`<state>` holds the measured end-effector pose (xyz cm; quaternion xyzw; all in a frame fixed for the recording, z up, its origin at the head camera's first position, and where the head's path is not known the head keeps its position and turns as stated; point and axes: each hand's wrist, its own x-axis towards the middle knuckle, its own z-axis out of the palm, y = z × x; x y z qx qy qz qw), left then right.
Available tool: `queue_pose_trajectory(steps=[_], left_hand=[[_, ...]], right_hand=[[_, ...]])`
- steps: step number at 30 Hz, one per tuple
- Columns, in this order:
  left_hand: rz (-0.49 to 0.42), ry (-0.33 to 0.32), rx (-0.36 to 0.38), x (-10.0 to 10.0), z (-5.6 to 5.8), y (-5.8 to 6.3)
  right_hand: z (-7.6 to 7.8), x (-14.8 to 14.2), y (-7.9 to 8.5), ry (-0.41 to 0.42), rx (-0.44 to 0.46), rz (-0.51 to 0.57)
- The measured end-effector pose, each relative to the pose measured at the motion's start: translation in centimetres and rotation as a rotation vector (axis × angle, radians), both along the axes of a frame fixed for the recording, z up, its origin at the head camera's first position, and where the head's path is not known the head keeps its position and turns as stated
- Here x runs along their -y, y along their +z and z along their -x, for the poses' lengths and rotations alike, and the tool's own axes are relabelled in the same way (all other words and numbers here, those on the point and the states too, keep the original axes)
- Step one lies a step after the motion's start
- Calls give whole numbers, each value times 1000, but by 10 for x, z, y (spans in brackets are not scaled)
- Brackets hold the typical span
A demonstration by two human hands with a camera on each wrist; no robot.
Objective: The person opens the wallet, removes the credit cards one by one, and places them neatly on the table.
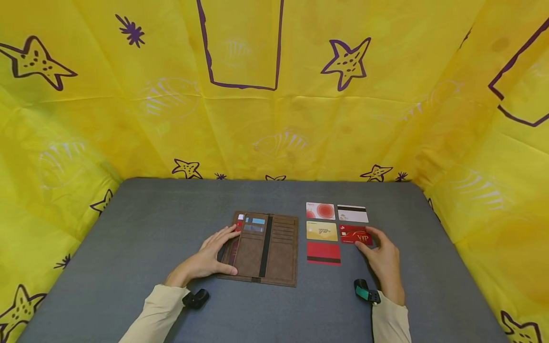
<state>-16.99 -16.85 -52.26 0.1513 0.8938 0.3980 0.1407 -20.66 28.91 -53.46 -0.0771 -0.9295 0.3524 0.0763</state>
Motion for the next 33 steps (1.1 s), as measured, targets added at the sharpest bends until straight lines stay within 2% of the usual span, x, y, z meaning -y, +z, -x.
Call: queue_pose_trajectory(steps=[10, 20, 33], left_hand=[[-1, 0, -2, 0, 0, 0], [-1, 1, -5, 0, 0, 0], [-9, -5, -5, 1, 1, -1]], right_hand=[[2, 2, 0, -26, -45, -15], [3, 2, -1, -26, -53, 29], [4, 1, -1, -22, -46, 7]])
